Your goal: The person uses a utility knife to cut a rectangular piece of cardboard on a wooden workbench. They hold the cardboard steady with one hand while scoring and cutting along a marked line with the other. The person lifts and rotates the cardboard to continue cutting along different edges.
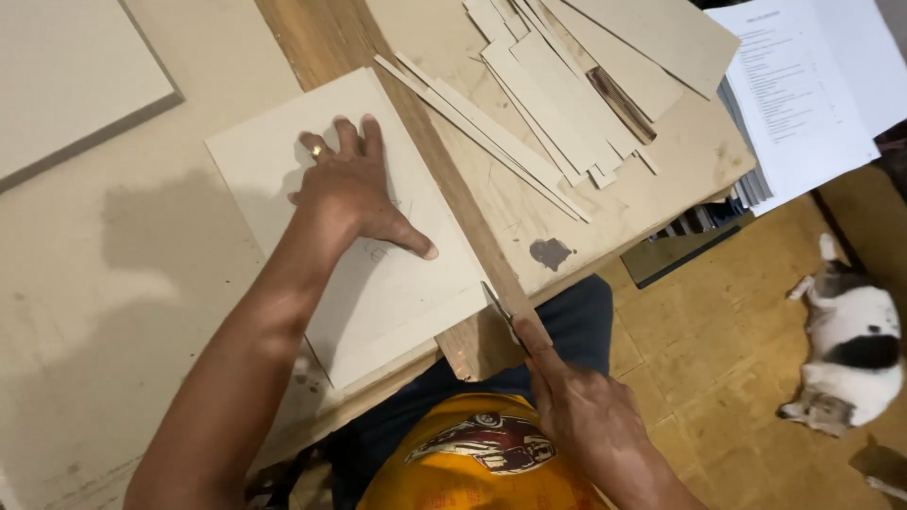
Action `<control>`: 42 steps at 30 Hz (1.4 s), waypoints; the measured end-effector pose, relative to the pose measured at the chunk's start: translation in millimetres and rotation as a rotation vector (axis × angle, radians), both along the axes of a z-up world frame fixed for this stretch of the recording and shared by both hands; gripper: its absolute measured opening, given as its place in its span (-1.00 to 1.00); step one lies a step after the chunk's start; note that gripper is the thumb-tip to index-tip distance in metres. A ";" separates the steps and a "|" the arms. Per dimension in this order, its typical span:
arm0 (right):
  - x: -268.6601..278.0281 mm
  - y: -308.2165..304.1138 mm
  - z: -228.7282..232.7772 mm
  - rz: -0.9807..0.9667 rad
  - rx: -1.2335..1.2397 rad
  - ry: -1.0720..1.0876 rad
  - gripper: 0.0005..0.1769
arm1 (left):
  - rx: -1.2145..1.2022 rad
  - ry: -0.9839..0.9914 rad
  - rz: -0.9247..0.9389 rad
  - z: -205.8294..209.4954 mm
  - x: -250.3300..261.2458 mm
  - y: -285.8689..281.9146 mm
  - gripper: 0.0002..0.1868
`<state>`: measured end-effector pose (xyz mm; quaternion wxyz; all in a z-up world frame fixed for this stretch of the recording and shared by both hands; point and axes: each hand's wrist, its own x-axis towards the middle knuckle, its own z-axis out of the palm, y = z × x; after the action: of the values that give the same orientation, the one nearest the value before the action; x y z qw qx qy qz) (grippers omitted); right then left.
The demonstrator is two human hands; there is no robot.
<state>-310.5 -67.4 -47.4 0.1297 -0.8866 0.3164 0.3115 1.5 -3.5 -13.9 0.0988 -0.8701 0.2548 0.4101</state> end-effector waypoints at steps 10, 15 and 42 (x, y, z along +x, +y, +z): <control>-25.0 6.9 -10.8 -0.026 0.014 -0.079 -0.20 | -0.061 0.055 0.059 11.9 -8.9 2.3 0.76; -49.1 12.4 -21.8 -0.045 -0.065 -0.051 -0.27 | -0.063 0.051 0.048 10.4 -10.5 3.6 0.76; 22.0 -41.7 -49.5 0.023 0.157 -0.856 -0.48 | -0.067 0.092 0.067 9.0 -7.6 2.3 0.78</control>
<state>-288.5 -109.1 -96.9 0.3129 -0.9266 0.1997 -0.0594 -6.1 -1.2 -4.8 0.0439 -0.8613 0.2432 0.4439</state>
